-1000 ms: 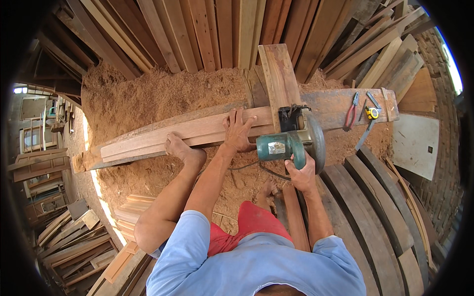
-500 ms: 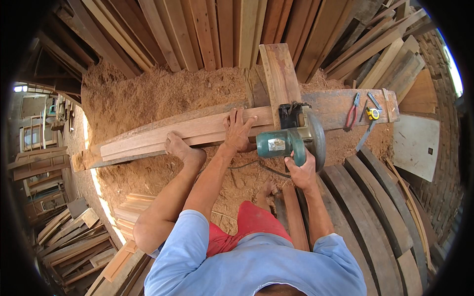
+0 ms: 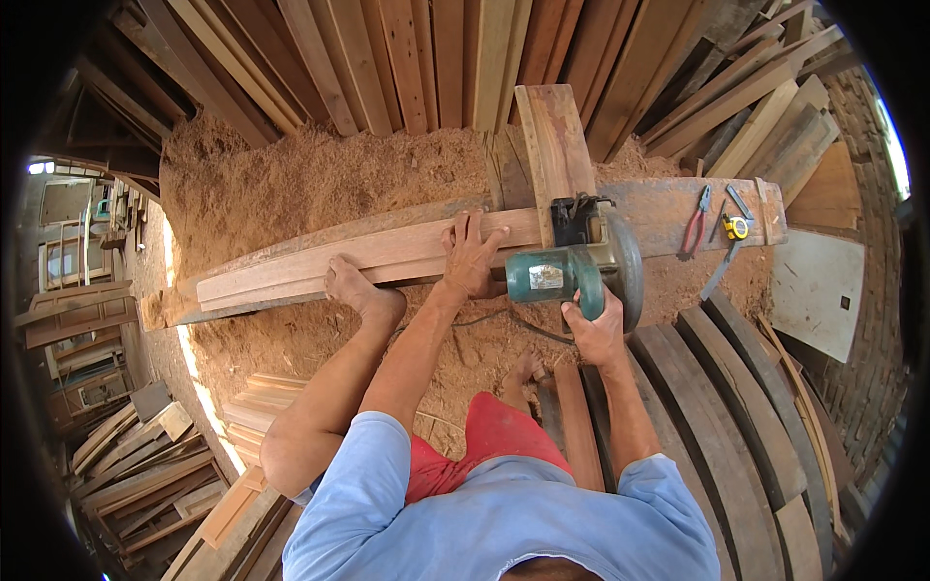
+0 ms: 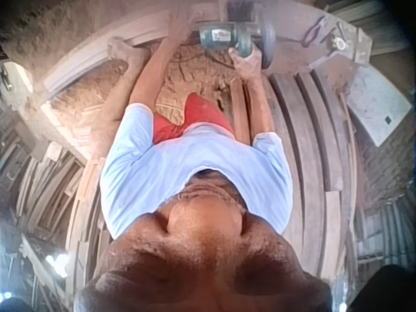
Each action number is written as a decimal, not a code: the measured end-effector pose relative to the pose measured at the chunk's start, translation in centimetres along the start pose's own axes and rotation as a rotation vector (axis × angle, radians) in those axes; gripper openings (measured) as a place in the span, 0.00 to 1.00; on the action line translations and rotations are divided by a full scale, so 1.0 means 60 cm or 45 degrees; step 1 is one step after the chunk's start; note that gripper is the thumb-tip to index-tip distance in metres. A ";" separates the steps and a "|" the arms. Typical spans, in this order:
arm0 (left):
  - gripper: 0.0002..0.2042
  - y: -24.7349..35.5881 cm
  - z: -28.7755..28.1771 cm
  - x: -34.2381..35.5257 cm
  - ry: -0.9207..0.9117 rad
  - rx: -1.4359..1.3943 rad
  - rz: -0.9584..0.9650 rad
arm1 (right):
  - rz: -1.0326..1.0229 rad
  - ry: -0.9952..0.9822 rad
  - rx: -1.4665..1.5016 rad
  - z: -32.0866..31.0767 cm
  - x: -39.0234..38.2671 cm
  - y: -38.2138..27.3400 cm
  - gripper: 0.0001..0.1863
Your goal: The person measures and cuts a long wooden plank using a circular saw. They repeatedly measure the wood with a tape measure and a square, mark the cut lines, and then use the circular saw to cut the plank into smaller sections.
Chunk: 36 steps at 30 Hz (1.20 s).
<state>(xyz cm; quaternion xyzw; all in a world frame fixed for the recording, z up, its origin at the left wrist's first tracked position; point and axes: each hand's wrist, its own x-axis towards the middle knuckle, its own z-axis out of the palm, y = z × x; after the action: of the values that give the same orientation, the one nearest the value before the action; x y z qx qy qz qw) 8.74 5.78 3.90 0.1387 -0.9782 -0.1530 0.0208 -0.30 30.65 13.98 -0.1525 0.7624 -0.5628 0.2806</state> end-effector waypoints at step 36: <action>0.56 0.005 -0.020 0.001 -0.081 -0.063 -0.013 | 0.000 -0.024 0.052 0.008 0.062 -0.008 0.10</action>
<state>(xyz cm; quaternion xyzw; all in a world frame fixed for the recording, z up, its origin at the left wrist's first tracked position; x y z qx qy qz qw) 8.71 5.69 5.10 0.1383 -0.9736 -0.1815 -0.0079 -3.03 28.10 13.39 -0.1521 0.7481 -0.5767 0.2909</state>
